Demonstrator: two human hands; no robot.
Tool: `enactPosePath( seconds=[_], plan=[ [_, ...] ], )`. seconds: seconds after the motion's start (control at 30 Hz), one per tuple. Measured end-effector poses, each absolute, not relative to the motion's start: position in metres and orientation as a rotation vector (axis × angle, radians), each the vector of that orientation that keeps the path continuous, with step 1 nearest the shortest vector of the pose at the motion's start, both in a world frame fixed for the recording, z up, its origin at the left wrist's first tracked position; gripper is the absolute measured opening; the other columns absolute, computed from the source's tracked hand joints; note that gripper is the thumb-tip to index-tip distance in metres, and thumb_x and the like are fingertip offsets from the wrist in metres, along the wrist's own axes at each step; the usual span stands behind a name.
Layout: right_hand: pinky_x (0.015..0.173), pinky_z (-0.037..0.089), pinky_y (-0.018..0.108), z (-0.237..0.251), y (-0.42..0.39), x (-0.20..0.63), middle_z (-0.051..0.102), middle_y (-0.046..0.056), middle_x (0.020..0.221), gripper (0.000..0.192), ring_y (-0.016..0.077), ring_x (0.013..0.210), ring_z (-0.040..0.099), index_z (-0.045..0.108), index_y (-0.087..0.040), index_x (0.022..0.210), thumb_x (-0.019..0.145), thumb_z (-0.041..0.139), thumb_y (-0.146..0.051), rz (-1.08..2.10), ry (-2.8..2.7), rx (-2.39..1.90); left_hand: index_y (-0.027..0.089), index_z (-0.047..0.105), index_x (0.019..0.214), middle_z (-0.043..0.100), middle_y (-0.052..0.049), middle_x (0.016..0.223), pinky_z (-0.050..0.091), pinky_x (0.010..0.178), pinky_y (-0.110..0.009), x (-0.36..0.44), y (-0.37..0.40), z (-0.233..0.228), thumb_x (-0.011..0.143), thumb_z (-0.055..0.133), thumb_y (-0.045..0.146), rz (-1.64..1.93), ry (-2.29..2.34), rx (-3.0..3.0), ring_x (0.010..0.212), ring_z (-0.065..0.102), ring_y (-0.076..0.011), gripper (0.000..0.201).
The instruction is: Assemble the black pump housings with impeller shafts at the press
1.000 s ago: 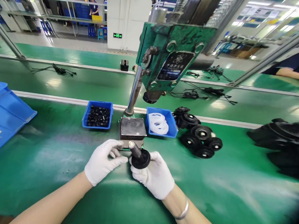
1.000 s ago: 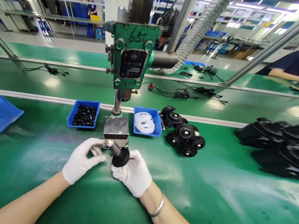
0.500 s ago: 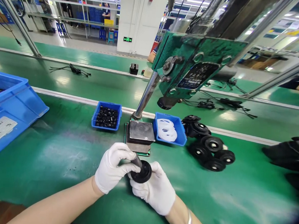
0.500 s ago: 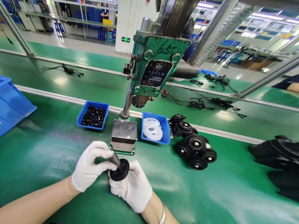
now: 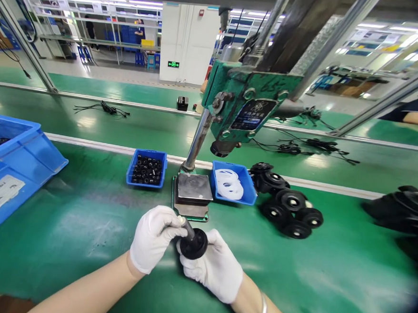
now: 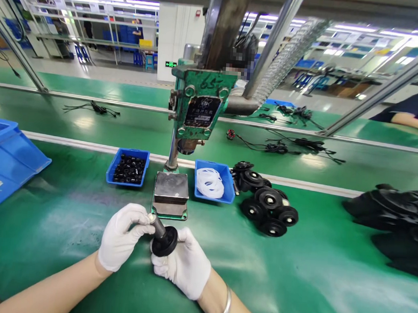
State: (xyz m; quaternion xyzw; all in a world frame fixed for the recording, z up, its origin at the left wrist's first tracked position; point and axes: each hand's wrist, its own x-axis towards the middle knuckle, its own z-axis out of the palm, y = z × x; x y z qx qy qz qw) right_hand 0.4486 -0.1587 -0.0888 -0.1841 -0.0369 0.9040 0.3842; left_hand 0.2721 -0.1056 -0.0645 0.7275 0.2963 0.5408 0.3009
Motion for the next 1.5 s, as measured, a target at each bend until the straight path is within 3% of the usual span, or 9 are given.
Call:
enactPosePath(
  seconds=[0.27, 0.47, 0.6, 0.73, 0.83, 1.0, 1.2, 1.33, 1.5],
  plan=[
    [0.049, 0.033, 0.021, -0.085, -0.157, 0.449, 0.052, 0.003, 0.072, 0.031, 0.0111, 0.053, 0.044, 0.054, -0.012, 0.092, 0.077, 0.053, -0.039, 2.267, -0.153, -0.372, 0.018, 0.055, 0.068, 0.056, 0.004, 0.064, 0.046, 0.061, -0.023, 0.270, -0.097, -0.039, 0.087, 0.060, 0.023, 1.189, 0.980, 1.601, 0.058, 0.056, -0.0112, 0.020],
    [0.048, 0.030, 0.021, -0.079, -0.156, 0.452, 0.050, 0.003, 0.070, 0.030, 0.0103, 0.052, 0.041, 0.052, -0.013, 0.083, 0.074, 0.054, -0.041, 2.268, -0.180, -0.341, 0.017, 0.059, 0.073, 0.061, 0.003, 0.056, 0.048, 0.059, -0.022, 0.257, -0.029, 0.045, 0.082, 0.062, 0.026, 1.518, 1.192, 1.695, 0.054, 0.058, -0.0112, 0.013],
    [0.048, 0.029, 0.021, -0.077, -0.156, 0.454, 0.051, 0.004, 0.071, 0.030, 0.0100, 0.052, 0.040, 0.053, -0.012, 0.083, 0.074, 0.054, -0.041, 2.246, -0.169, -0.365, 0.019, 0.053, 0.061, 0.060, -0.001, 0.059, 0.052, 0.059, -0.029, 0.256, 0.044, 0.074, 0.091, 0.046, 0.035, 1.686, 1.320, 2.005, 0.052, 0.060, -0.0143, 0.035],
    [0.047, 0.027, 0.020, -0.072, -0.156, 0.457, 0.051, 0.002, 0.070, 0.027, 0.0090, 0.050, 0.037, 0.052, -0.014, 0.082, 0.074, 0.055, -0.039, 2.202, -0.134, -0.348, 0.019, 0.061, 0.065, 0.072, -0.008, 0.097, 0.049, 0.093, -0.039, 0.258, 0.052, 0.068, 0.076, 0.068, 0.024, 1.548, 1.264, 2.361, 0.095, 0.068, -0.0246, 0.014],
    [0.046, 0.025, 0.019, -0.069, -0.154, 0.460, 0.051, 0.002, 0.069, 0.026, 0.0085, 0.049, 0.035, 0.052, -0.014, 0.082, 0.072, 0.056, -0.038, 2.181, -0.130, -0.335, 0.018, 0.063, 0.070, 0.071, -0.009, 0.111, 0.047, 0.097, -0.041, 0.259, 0.013, 0.055, 0.085, 0.059, 0.021, 1.539, 1.149, 2.671, 0.102, 0.066, -0.0249, 0.016],
    [0.046, 0.028, 0.020, -0.069, -0.156, 0.457, 0.055, 0.003, 0.069, 0.027, 0.0093, 0.049, 0.041, 0.055, -0.013, 0.082, 0.073, 0.056, -0.039, 2.138, -0.184, -0.384, 0.015, 0.053, 0.127, 0.036, -0.018, 0.152, 0.041, 0.105, -0.046, 0.264, -0.057, 0.032, 0.089, 0.044, 0.011, 1.237, 0.887, 2.918, 0.134, 0.043, -0.0288, 0.040],
    [0.053, 0.045, 0.026, -0.072, -0.163, 0.446, 0.059, -0.001, 0.065, 0.021, 0.0149, 0.055, 0.056, 0.052, -0.019, 0.090, 0.078, 0.060, -0.033, 1.863, -0.430, -0.676, 0.015, 0.061, 0.118, 0.061, -0.009, 0.125, 0.033, 0.112, -0.045, 0.292, -0.102, -0.018, 0.093, 0.049, 0.020, 0.625, 0.621, 3.291, 0.129, 0.046, -0.0294, 0.028],
    [0.049, 0.047, 0.025, -0.078, -0.165, 0.440, 0.054, -0.003, 0.078, 0.032, 0.0124, 0.059, 0.054, 0.045, -0.021, 0.093, 0.076, 0.067, -0.036, 1.646, -0.608, -0.922, 0.012, 0.064, 0.083, 0.065, -0.010, 0.080, 0.051, 0.081, -0.044, 0.307, -0.105, -0.037, 0.088, 0.050, 0.013, 0.257, 0.899, 3.200, 0.087, 0.066, -0.0291, 0.015],
    [0.050, 0.042, 0.027, -0.079, -0.166, 0.439, 0.042, -0.005, 0.072, 0.021, 0.0120, 0.056, 0.044, 0.039, -0.023, 0.086, 0.075, 0.057, -0.022, 1.204, -1.092, -1.216, 0.013, 0.066, 0.083, 0.069, -0.014, 0.078, 0.052, 0.062, -0.041, 0.314, -0.095, -0.026, 0.085, 0.043, 0.010, -0.212, 0.987, 2.920, 0.073, 0.069, -0.0311, 0.024]
  ],
)
